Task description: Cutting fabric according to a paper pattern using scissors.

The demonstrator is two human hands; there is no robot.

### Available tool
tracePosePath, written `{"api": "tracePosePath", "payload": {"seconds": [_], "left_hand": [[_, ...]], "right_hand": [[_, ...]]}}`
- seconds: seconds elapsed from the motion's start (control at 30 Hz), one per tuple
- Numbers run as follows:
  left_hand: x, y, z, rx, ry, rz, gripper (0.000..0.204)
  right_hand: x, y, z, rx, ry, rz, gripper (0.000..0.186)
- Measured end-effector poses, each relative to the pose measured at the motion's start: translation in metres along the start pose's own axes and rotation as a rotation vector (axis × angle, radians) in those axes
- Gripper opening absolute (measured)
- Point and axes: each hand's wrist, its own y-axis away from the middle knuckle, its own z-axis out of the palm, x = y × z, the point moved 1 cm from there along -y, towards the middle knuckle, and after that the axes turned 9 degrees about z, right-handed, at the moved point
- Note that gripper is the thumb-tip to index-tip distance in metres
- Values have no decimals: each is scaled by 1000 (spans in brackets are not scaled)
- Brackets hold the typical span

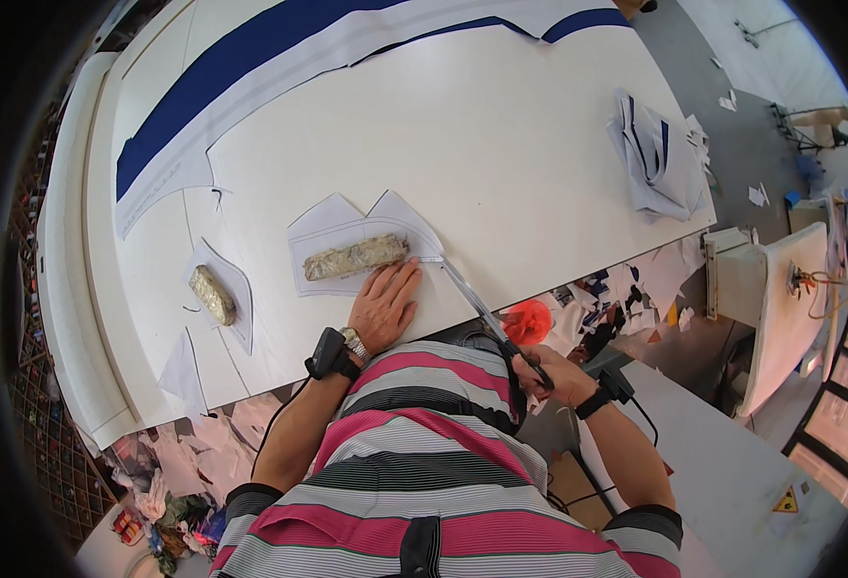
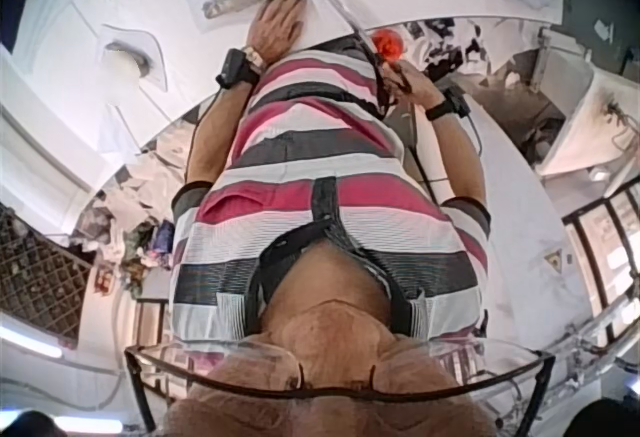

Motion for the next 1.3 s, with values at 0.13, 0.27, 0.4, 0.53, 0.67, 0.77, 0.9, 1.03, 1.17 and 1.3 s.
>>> {"api": "tracePosePath", "payload": {"seconds": [0.13,0.27,0.4,0.53,0.67,0.77,0.9,1.03,1.17,1.3], "left_hand": [[0,1,1,-10,6,-2,59],[-1,1,2,-11,12,-3,60],[0,2,1,-20,13,-8,60],[-1,2,2,-11,20,-5,61],[-1,2,2,-5,25,-3,60],[0,2,1,-1,22,-2,60],[0,1,0,9,-8,16,57],[0,1,0,2,-17,12,57],[0,1,-1,0,-15,15,57],[-1,1,1,-4,-12,9,57]], "right_hand": [[-7,0,4,79,223,-62,61],[-6,0,5,147,286,-136,63],[-4,1,1,125,245,-109,62],[-5,2,0,123,233,-100,59],[-5,1,3,143,215,-104,58],[-4,0,2,131,196,-103,56],[-6,-1,4,171,225,-91,53],[0,-6,4,230,242,-114,55],[4,-9,4,233,240,-143,56],[4,-8,5,246,236,-140,55]]}}
